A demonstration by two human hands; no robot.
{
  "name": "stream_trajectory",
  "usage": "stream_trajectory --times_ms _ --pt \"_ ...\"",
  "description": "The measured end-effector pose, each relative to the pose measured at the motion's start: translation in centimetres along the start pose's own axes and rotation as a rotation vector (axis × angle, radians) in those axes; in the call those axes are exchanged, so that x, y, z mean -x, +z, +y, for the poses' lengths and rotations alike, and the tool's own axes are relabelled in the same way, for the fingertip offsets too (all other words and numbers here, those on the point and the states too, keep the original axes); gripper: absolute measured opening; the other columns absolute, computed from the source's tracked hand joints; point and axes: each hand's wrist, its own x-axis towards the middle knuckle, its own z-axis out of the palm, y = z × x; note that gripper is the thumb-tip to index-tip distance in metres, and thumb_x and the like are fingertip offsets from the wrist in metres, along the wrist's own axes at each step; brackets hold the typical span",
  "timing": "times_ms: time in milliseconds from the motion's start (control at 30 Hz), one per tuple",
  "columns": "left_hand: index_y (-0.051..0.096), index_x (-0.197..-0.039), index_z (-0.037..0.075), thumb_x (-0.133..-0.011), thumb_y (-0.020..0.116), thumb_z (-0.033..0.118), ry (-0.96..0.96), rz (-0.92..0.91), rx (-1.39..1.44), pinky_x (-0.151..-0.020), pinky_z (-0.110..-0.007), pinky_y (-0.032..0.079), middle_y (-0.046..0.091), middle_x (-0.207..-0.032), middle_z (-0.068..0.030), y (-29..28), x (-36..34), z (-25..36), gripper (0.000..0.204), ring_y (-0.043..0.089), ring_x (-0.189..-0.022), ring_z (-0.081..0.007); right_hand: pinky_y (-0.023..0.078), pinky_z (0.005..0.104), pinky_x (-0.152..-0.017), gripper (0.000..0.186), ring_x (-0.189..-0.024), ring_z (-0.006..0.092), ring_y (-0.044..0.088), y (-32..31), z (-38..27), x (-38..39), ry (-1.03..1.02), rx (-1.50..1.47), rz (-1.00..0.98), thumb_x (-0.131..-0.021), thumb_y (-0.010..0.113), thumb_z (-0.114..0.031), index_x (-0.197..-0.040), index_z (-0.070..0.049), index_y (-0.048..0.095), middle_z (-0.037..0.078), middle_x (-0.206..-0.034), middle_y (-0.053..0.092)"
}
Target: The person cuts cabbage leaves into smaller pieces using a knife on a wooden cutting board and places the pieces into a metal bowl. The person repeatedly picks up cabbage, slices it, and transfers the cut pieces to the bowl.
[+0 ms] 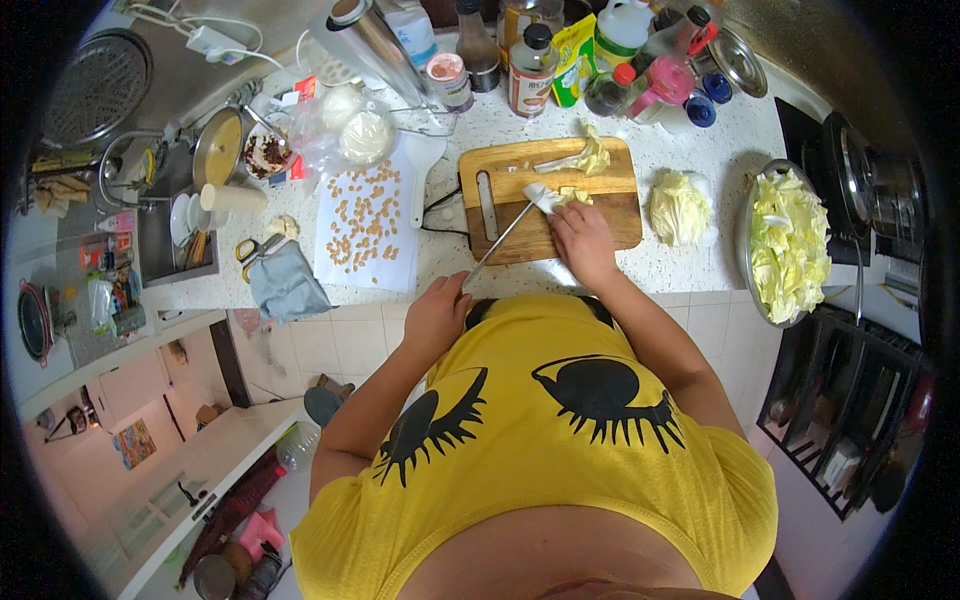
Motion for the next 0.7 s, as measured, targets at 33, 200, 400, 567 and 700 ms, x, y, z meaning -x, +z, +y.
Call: stream_trajectory --times_ms 33,200,400,567,700 --pt "0.053 -0.116 0.006 -0.087 0.057 0.015 -0.001 -0.027 -0.011 -0.067 -0.042 0.048 0.058 -0.089 -0.0140 -0.2 -0.3 0.0 0.031 0.060 -0.080 -0.0339 0.045 0.0395 -0.088 0.021 -0.102 0.0270 0.055 0.5 -0.2 0.4 0.013 0.013 0.010 -0.076 0.060 -0.009 -0.095 -0.002 0.064 0.010 -0.105 0.062" --pt "0.050 -0.119 0.006 -0.088 0.056 0.014 -0.007 -0.101 -0.063 -0.069 -0.043 0.048 0.057 -0.091 -0.0154 -0.7 -1.2 -0.2 0.032 0.059 -0.082 -0.0348 0.039 0.0384 -0.096 0.027 -0.105 0.0240 0.055 1.6 -0.3 0.6 0.033 0.081 -0.009 -0.081 0.053 -0.010 -0.105 -0.002 0.062 0.009 -0.114 0.060" --pt "0.049 -0.120 0.006 -0.089 0.055 0.015 0.023 -0.086 -0.122 -0.069 -0.043 0.049 0.057 -0.092 -0.0154 -1.0 -2.0 0.0 0.033 0.059 -0.082 -0.0347 0.036 0.0403 -0.100 0.028 -0.105 0.0220 0.055 2.6 -0.6 0.7 0.073 0.155 -0.039 -0.081 0.052 -0.011 -0.105 -0.004 0.061 0.009 -0.117 0.059" --pt "0.048 -0.121 0.007 -0.090 0.054 0.017 -0.021 -0.188 -0.184 -0.067 -0.044 0.050 0.057 -0.095 -0.0160 -1.2 -2.7 0.5 0.034 0.060 -0.083 -0.0355 0.036 0.0410 -0.100 0.024 -0.104 0.0224 0.056 2.8 -0.8 0.3 0.094 0.181 -0.074 -0.081 0.052 -0.011 -0.101 -0.004 0.061 0.010 -0.117 0.059" --pt "0.046 -0.122 0.008 -0.090 0.053 0.019 0.023 -0.194 -0.235 -0.065 -0.046 0.050 0.056 -0.096 -0.0174 -1.2 -2.9 0.5 0.034 0.061 -0.080 -0.0374 0.036 0.0416 -0.100 0.022 -0.103 0.0229 0.056 3.1 -0.7 0.3 0.090 0.214 -0.080 -0.080 0.052 -0.011 -0.099 -0.004 0.061 0.011 -0.116 0.060"
